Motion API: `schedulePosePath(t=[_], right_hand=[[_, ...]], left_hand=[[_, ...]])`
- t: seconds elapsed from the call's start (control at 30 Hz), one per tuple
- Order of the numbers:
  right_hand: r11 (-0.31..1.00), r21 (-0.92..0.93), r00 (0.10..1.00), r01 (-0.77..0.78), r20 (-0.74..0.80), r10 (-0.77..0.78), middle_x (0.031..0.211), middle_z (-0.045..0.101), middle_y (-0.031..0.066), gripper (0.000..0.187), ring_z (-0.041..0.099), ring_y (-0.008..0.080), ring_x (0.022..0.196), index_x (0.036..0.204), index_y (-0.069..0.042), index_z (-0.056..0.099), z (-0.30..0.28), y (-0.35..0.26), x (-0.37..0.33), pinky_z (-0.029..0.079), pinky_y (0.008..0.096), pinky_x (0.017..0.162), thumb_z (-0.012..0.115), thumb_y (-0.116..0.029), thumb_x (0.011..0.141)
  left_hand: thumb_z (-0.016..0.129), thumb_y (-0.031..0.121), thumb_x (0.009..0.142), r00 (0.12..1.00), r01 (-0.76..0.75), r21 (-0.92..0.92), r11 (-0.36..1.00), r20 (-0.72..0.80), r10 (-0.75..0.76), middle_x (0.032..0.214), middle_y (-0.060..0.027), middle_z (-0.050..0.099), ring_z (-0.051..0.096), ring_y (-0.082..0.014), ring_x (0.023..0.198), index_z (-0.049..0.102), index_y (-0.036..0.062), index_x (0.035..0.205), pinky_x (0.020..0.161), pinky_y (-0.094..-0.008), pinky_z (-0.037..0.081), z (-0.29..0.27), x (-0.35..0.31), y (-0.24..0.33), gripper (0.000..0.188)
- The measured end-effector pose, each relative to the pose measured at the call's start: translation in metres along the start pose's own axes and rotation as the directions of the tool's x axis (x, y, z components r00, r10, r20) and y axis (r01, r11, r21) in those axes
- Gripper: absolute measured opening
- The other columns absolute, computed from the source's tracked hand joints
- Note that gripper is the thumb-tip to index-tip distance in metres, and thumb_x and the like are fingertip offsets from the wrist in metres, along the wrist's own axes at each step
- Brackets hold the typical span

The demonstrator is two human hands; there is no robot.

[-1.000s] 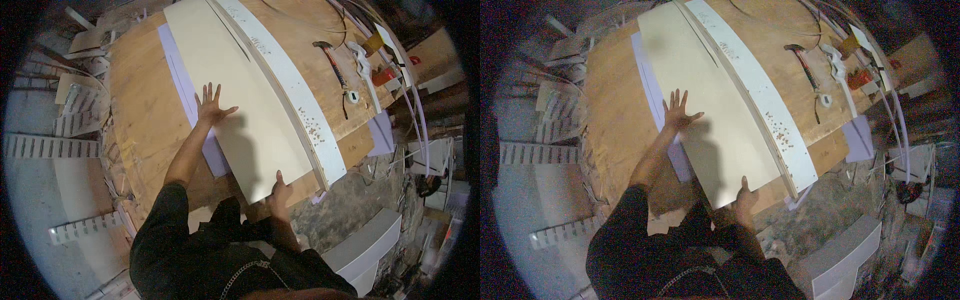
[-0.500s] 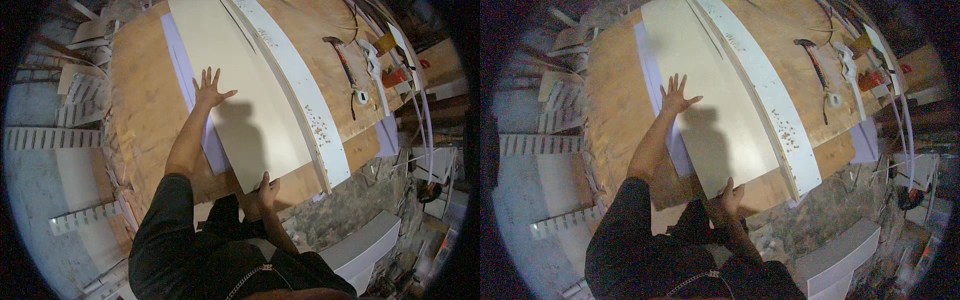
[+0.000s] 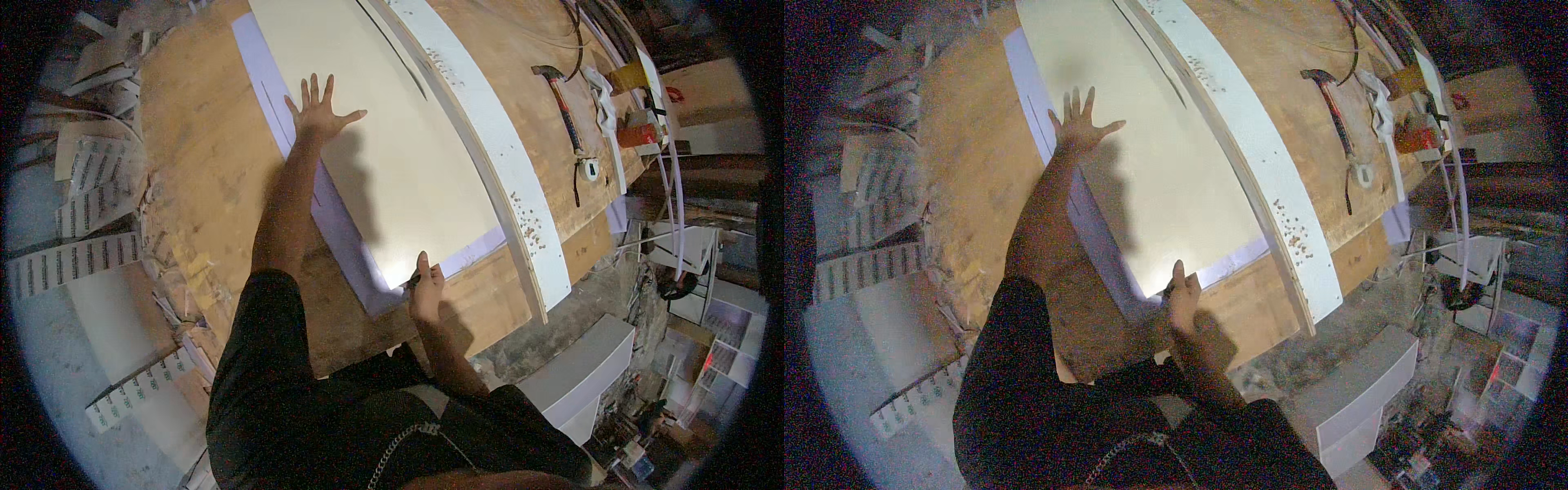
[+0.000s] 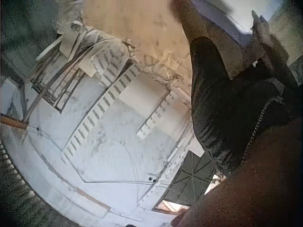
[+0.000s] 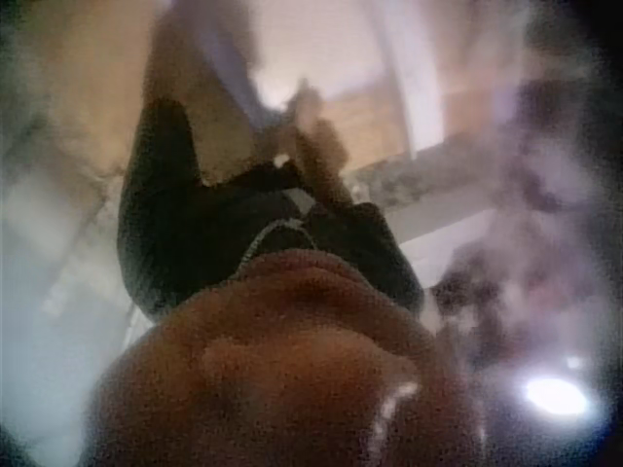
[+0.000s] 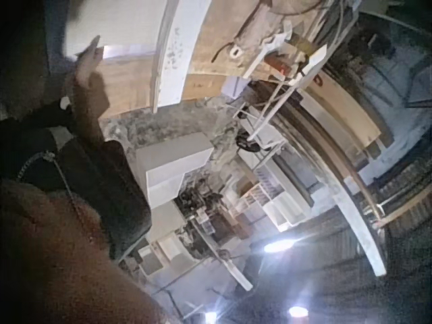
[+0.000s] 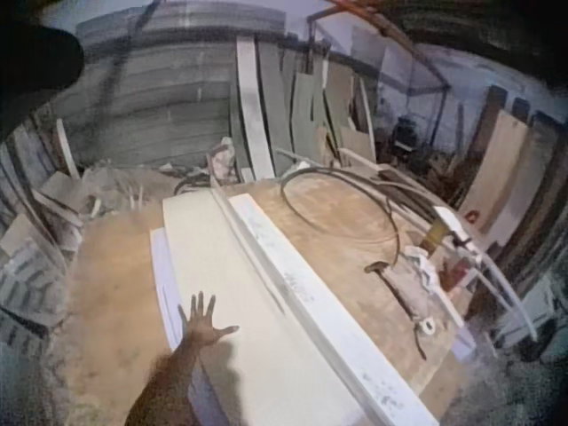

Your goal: The person aligns and applies a large beige laminate panel onto a white wooden component on a workbench, pressing it down by hand and using a tool to mark the material.

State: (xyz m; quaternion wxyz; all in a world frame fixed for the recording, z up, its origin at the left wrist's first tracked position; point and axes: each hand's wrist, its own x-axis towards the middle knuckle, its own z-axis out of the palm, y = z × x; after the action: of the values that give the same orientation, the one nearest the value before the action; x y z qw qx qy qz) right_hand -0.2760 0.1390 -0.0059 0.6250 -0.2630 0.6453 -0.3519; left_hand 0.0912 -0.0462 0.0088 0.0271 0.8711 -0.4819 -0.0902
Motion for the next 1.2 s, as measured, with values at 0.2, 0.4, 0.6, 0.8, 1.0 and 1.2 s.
schedulePosePath(t=[0.2, 0.4, 0.6, 0.8, 1.0, 1.2], right_hand=[[0.999, -0.026, 0.992, -0.033, 0.121, 0.036, 0.060, 0.052, 0.0044, 0.036, 0.047, 0.0141, 0.043, 0.079, -0.003, 0.050, 0.020, -0.004, 0.001, 0.057, 0.0366, 0.045, 0.060, -0.028, 0.101], [0.986, 0.114, 0.966, -0.121, 0.241, 0.091, 0.076, 0.067, 0.0204, 0.036, 0.067, 0.0280, 0.052, 0.095, 0.012, 0.058, 0.063, -0.039, 0.001, 0.060, 0.0355, 0.043, 0.055, -0.023, 0.103], [0.964, 0.197, 0.961, -0.178, 0.246, 0.128, 0.077, 0.067, 0.0263, 0.035, 0.068, 0.0316, 0.053, 0.092, 0.013, 0.053, 0.093, -0.039, 0.022, 0.061, 0.0384, 0.045, 0.054, -0.020, 0.103], [0.929, 0.259, 0.937, -0.265, 0.296, 0.185, 0.075, 0.066, 0.0281, 0.035, 0.064, 0.0321, 0.046, 0.088, 0.013, 0.050, 0.134, -0.066, 0.029, 0.063, 0.0447, 0.054, 0.052, -0.018, 0.104], [0.915, 0.203, 0.905, -0.350, 0.325, 0.274, 0.090, 0.064, 0.0256, 0.034, 0.060, 0.0249, 0.060, 0.114, 0.017, 0.046, 0.165, -0.081, 0.047, 0.036, 0.0248, 0.037, 0.036, -0.015, 0.108], [0.915, 0.175, 0.892, -0.364, 0.346, 0.289, 0.088, 0.062, 0.0278, 0.033, 0.055, 0.0227, 0.058, 0.112, 0.016, 0.046, 0.201, -0.096, 0.057, 0.032, 0.0257, 0.038, 0.034, -0.013, 0.108]], left_hand=[[0.046, 0.098, 0.064, 1.000, 0.018, 0.019, 1.000, -0.017, -0.017, 0.168, -0.0116, -0.002, -0.004, -0.0319, 0.154, 0.011, 0.0232, 0.161, 0.116, -0.0710, -0.004, -0.001, 0.023, -0.011, 0.128], [0.046, 0.098, 0.064, 0.999, 0.037, 0.042, 0.998, 0.006, -0.038, 0.168, -0.0108, -0.003, -0.006, -0.0326, 0.154, 0.010, 0.0234, 0.161, 0.116, -0.0712, -0.005, -0.009, 0.051, -0.028, 0.128], [0.044, 0.098, 0.066, 0.998, 0.040, 0.088, 0.995, -0.055, -0.035, 0.167, -0.0122, 0.004, 0.000, -0.0339, 0.154, 0.015, 0.0220, 0.161, 0.114, -0.0733, -0.003, -0.011, 0.082, -0.044, 0.125], [0.042, 0.099, 0.065, 0.991, 0.034, 0.066, 0.997, -0.130, -0.026, 0.167, -0.0123, 0.007, 0.003, -0.0349, 0.154, 0.016, 0.0236, 0.160, 0.115, -0.0734, -0.001, -0.013, 0.122, -0.070, 0.124], [0.045, 0.098, 0.065, 0.996, 0.011, 0.081, 0.997, -0.089, -0.003, 0.167, -0.0115, 0.007, 0.003, -0.0345, 0.154, 0.016, 0.0245, 0.160, 0.115, -0.0739, 0.003, -0.013, 0.156, -0.078, 0.123], [0.046, 0.098, 0.064, 0.985, 0.016, 0.085, 0.996, -0.174, -0.001, 0.167, -0.0128, 0.010, 0.007, -0.0358, 0.154, 0.021, 0.0232, 0.160, 0.113, -0.0763, 0.005, -0.009, 0.195, -0.100, 0.124]])
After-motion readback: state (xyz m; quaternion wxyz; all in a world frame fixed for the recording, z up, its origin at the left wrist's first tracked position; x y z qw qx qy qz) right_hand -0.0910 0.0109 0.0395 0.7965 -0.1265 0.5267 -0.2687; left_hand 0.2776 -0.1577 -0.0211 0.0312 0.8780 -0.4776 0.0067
